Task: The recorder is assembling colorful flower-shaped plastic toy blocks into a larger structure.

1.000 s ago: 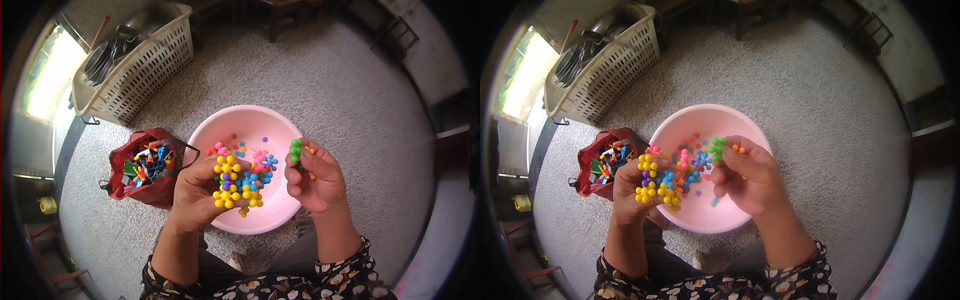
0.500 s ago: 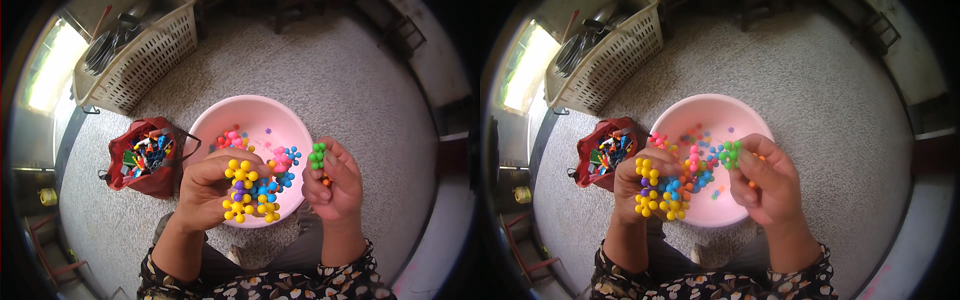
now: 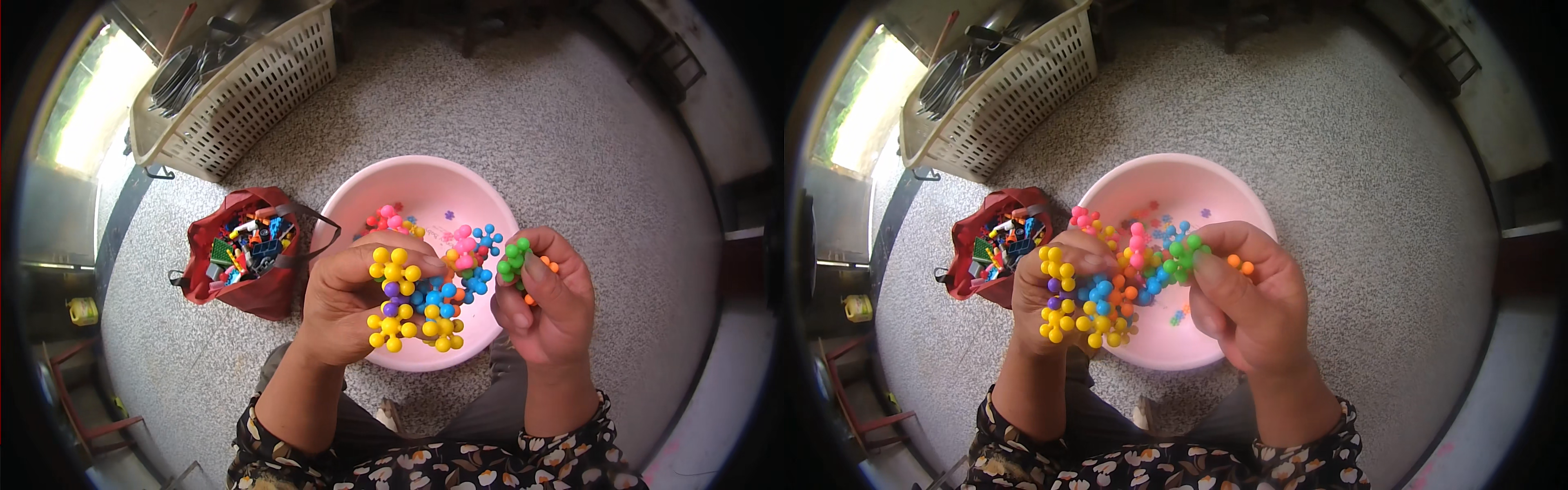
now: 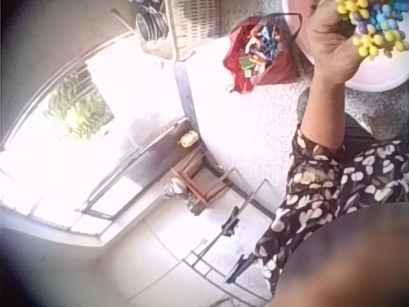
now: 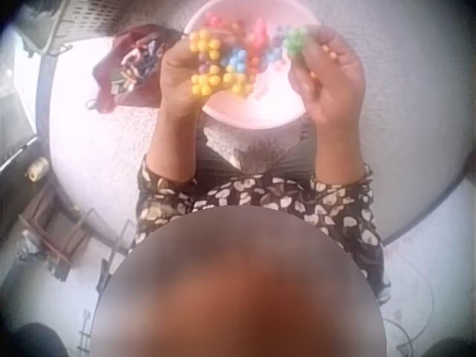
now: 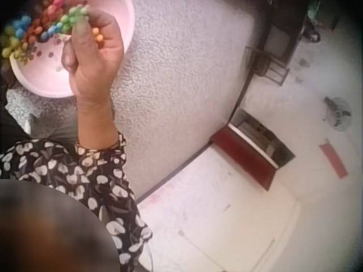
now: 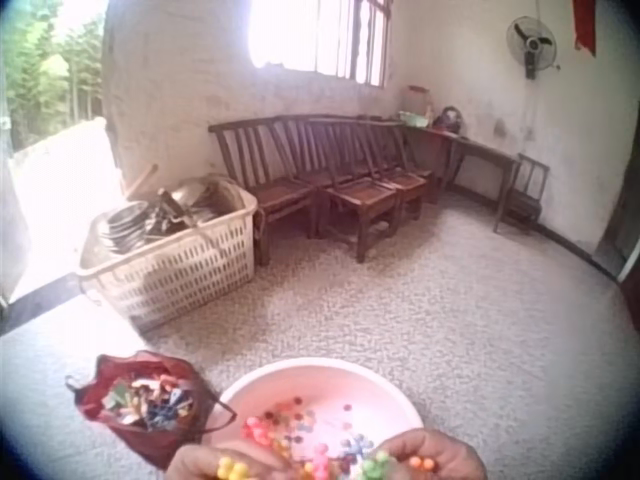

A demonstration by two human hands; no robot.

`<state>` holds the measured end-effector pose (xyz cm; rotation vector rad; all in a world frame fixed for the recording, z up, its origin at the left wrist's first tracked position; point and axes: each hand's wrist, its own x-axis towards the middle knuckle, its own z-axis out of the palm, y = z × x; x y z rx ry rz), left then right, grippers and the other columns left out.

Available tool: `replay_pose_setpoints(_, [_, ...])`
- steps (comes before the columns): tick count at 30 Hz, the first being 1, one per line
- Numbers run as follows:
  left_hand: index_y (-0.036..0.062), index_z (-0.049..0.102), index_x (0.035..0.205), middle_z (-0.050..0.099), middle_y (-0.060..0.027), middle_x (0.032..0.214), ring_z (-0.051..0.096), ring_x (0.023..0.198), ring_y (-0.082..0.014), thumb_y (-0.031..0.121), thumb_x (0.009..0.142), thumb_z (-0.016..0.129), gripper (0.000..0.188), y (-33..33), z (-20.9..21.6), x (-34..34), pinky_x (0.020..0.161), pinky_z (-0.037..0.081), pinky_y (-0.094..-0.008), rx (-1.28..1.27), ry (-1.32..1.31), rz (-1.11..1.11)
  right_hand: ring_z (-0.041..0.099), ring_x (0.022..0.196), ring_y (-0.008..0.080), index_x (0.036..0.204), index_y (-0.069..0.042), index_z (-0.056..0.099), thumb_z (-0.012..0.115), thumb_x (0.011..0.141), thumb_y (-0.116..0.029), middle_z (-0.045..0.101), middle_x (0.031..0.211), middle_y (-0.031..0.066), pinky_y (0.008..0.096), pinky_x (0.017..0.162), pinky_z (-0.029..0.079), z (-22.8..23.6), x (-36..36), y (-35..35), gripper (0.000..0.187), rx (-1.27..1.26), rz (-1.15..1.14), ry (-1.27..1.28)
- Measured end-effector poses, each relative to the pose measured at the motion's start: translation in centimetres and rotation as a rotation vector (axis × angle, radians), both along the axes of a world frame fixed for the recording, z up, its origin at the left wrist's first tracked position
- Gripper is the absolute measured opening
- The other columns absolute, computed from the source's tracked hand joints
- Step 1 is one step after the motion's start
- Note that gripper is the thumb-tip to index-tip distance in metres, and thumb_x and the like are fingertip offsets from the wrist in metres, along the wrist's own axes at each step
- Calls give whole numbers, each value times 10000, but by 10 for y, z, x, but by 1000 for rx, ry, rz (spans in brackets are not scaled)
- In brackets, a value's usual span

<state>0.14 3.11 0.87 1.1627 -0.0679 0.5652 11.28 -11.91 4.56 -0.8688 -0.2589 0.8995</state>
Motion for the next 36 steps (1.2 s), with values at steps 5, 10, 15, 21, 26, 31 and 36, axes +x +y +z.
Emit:
replay_pose_setpoints(5, [-43,611,954,599,-139,950,583,907,-228,202,721,691,348,2,-1,-2,808,455,-340,127,-28,84,444,459,47,951,6,527,526,848,-70,577,758,90,158,393,335,-1,-2,0,128,-12,-33,-17])
replay_pose_setpoints(10, [-36,610,954,587,-158,970,599,896,-243,123,717,682,295,0,-3,-7,806,474,-342,12,-24,80,455,475,50,946,-2,522,540,837,-72,574,752,89,156,400,337,-4,-2,1,130,-17,18,1])
replay_pose_setpoints(15, [-40,594,941,557,-167,975,606,876,-274,43,678,685,291,-1,-1,-5,782,519,-373,-219,-173,7,459,487,52,952,-5,516,545,835,-73,568,741,82,156,404,338,-5,-4,3,139,-20,48,-12])
replay_pose_setpoints(21, [-32,592,946,565,-166,978,597,898,-268,31,683,672,282,2,-2,-6,797,504,-369,-270,-211,-27,459,493,52,952,-8,513,543,839,-80,565,733,77,153,404,337,-6,-5,5,137,23,67,-1])
replay_pose_setpoints(26, [-23,586,957,578,-173,989,593,906,-277,30,637,717,350,4,-5,-7,814,479,-374,-119,-110,55,438,455,51,950,-15,493,523,837,-66,560,705,81,158,394,336,-2,-6,4,127,-14,47,26])
replay_pose_setpoints(31, [-16,583,964,582,-157,1002,584,926,-261,-1,657,705,331,-1,4,-6,839,473,-375,-210,-58,23,431,443,49,958,-9,482,517,823,-47,558,692,86,163,395,339,3,-9,2,145,-79,2,-61])
replay_pose_setpoints(36, [3,591,975,588,-116,1018,541,1016,-252,14,640,733,364,2,0,-4,886,443,-393,-43,-10,152,436,457,48,999,17,479,511,823,-40,560,690,81,162,425,351,9,-14,0,188,-141,-43,-191])
